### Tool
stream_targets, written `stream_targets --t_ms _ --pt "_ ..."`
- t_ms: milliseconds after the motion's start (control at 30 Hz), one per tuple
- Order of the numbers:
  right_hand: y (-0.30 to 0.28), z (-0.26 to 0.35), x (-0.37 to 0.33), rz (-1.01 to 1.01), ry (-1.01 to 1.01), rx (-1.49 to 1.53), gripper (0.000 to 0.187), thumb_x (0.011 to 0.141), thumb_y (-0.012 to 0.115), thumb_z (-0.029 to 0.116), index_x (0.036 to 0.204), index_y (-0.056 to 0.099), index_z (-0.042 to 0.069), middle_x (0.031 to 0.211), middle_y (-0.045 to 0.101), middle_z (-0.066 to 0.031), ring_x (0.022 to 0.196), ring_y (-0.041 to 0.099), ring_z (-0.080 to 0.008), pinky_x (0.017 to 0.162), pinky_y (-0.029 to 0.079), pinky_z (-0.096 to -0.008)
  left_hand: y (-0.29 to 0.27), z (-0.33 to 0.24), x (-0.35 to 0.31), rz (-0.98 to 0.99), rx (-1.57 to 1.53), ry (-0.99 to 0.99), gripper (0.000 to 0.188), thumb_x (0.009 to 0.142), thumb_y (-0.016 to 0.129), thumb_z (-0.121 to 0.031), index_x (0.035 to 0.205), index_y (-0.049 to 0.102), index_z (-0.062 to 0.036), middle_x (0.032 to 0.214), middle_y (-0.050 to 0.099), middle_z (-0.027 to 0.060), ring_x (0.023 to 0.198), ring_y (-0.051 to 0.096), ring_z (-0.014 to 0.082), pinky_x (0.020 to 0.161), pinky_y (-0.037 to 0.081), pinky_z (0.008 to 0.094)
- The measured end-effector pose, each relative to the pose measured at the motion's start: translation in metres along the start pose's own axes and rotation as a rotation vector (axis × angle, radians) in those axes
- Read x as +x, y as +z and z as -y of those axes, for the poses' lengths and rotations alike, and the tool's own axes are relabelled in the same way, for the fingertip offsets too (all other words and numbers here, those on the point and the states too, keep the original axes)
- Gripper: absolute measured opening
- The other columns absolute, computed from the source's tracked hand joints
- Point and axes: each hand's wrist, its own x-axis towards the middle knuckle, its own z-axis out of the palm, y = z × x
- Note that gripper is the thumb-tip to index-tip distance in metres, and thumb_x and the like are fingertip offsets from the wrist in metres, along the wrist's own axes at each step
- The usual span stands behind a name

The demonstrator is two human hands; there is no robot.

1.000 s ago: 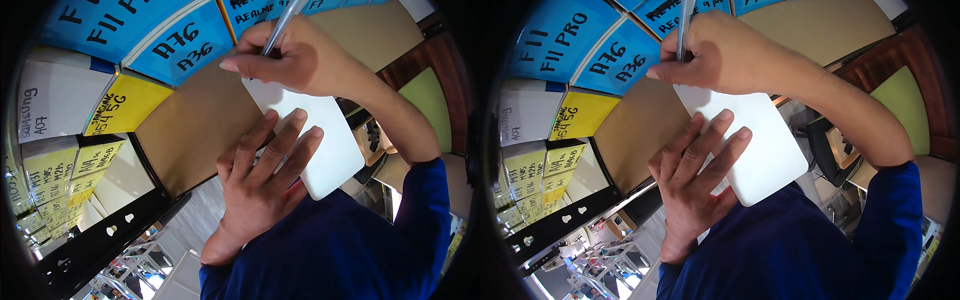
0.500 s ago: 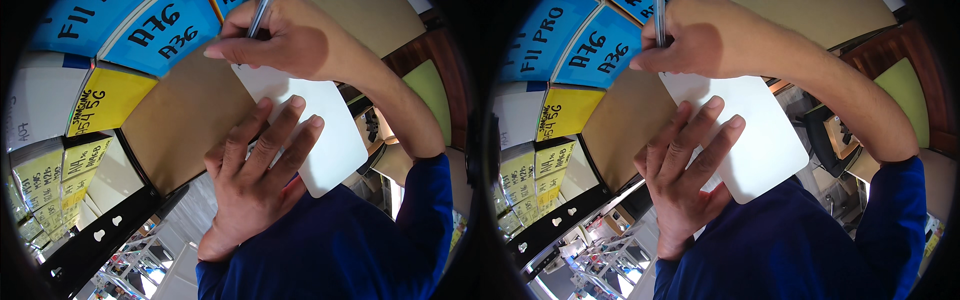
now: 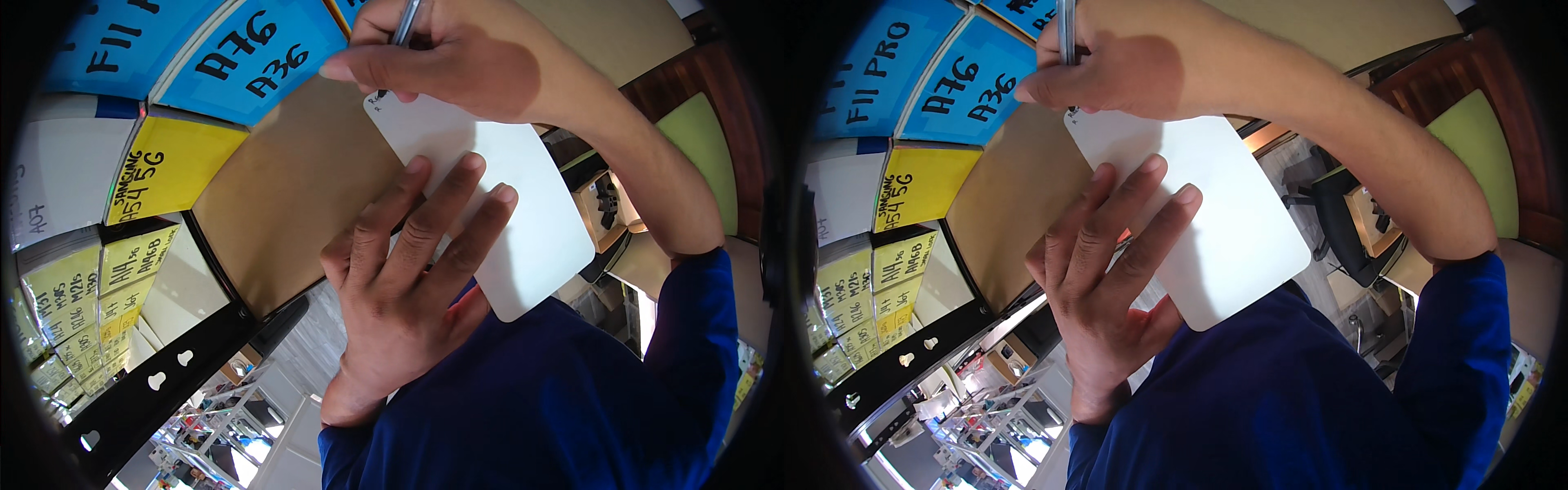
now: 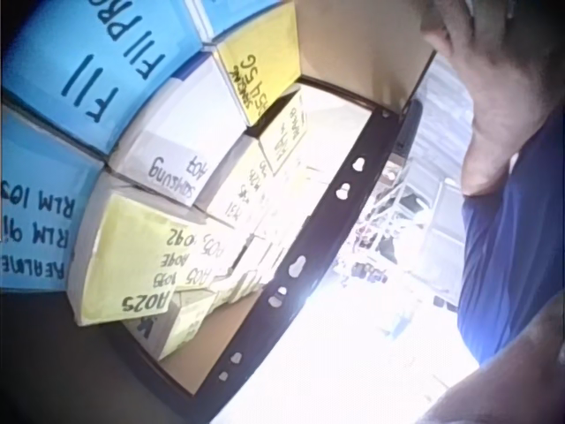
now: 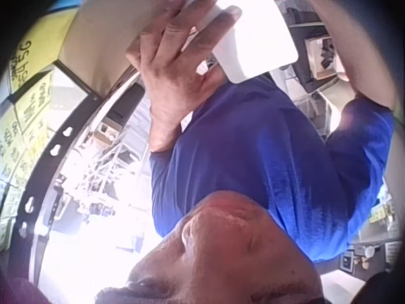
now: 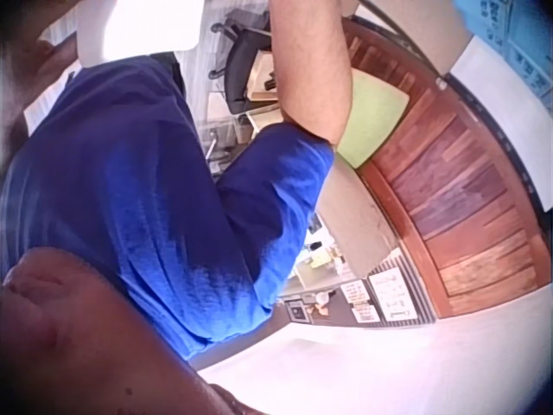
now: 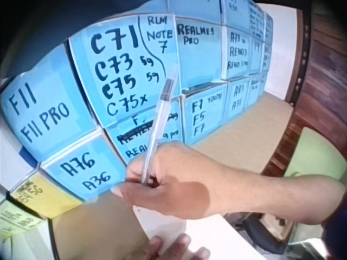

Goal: The person walks through a stockroom, picks up product boxes from shelves, writes information on a notepad, and returns the boxes. They repeat this process for several items, occasionally moving between different shelving units.

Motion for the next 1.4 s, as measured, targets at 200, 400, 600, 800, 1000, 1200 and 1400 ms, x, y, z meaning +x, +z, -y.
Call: stream_targets --t_ms 200,400,600,800,1000,1200,1400 --pt "0.001 0.004 -0.006 -0.022 -0.020 -0.061 0.029 0.104 0.067 0.020 0.086 0.070 -0.002 0.063 0.060 -0.0101 0.059 0.054 -0.0160 0.055 0.041 -0.0355 -0.002 -0.001 0.001 0.005 -0.008 -0.003 0.056 0.077 0.078 -0.029 0.132 0.079 -0.0307 0.151 0.067 -0.0065 0.139 0.058 0.0182 0.105 0.034 0.0355" --pt "-0.001 0.009 -0.004 -0.005 0.044 -0.050 0.030 0.104 0.067 0.019 0.083 0.069 -0.002 0.062 0.059 -0.0096 0.058 0.053 -0.0162 0.055 0.041 -0.0355 -0.003 -0.001 0.001 0.022 -0.010 -0.013 0.054 0.078 0.078 -0.029 0.133 0.079 -0.0316 0.151 0.067 -0.0067 0.139 0.058 0.0182 0.105 0.034 0.0352" --pt "-0.001 0.001 -0.001 0.009 0.046 -0.041 0.032 0.104 0.068 0.019 0.079 0.067 -0.001 0.060 0.056 -0.0083 0.055 0.049 -0.0160 0.054 0.039 -0.0356 -0.005 -0.004 0.001 0.036 -0.025 -0.031 0.057 0.077 0.079 -0.029 0.134 0.078 -0.0320 0.151 0.067 -0.0068 0.140 0.057 0.0199 0.106 0.035 0.0375" --pt "0.010 -0.007 -0.004 -0.134 0.074 -0.055 0.040 0.099 0.074 0.035 0.077 0.069 0.002 0.058 0.052 -0.0107 0.053 0.049 -0.0199 0.055 0.040 -0.0383 -0.006 -0.002 0.002 0.034 -0.056 -0.003 0.074 0.067 0.086 -0.022 0.139 0.074 -0.0326 0.155 0.062 -0.0080 0.140 0.056 0.0197 0.103 0.036 0.0389" --pt "0.008 -0.008 -0.005 -0.104 0.048 -0.070 0.042 0.103 0.076 0.036 0.082 0.069 0.001 0.065 0.058 -0.0014 0.061 0.050 -0.0081 0.055 0.037 -0.0293 -0.006 -0.003 0.002 0.016 -0.045 0.007 0.068 0.072 0.086 -0.019 0.138 0.074 -0.0315 0.156 0.061 -0.0071 0.141 0.056 0.0208 0.108 0.036 0.0421" --pt "0.005 -0.006 -0.004 -0.075 0.069 -0.105 0.044 0.103 0.075 0.040 0.083 0.069 0.001 0.068 0.061 -0.0021 0.062 0.053 -0.0093 0.057 0.040 -0.0295 -0.005 -0.001 0.001 0.005 -0.050 0.014 0.068 0.073 0.086 -0.019 0.139 0.073 -0.0310 0.156 0.061 -0.0073 0.143 0.054 0.0204 0.107 0.037 0.0416" --pt "-0.001 -0.007 0.003 0.020 0.152 -0.066 0.047 0.101 0.075 0.046 0.086 0.071 0.002 0.071 0.065 -0.0032 0.065 0.057 -0.0107 0.059 0.042 -0.0298 -0.009 -0.002 0.001 0.025 -0.060 -0.005 0.070 0.072 0.085 -0.016 0.140 0.073 -0.0312 0.156 0.060 -0.0081 0.144 0.054 0.0192 0.107 0.037 0.0407"
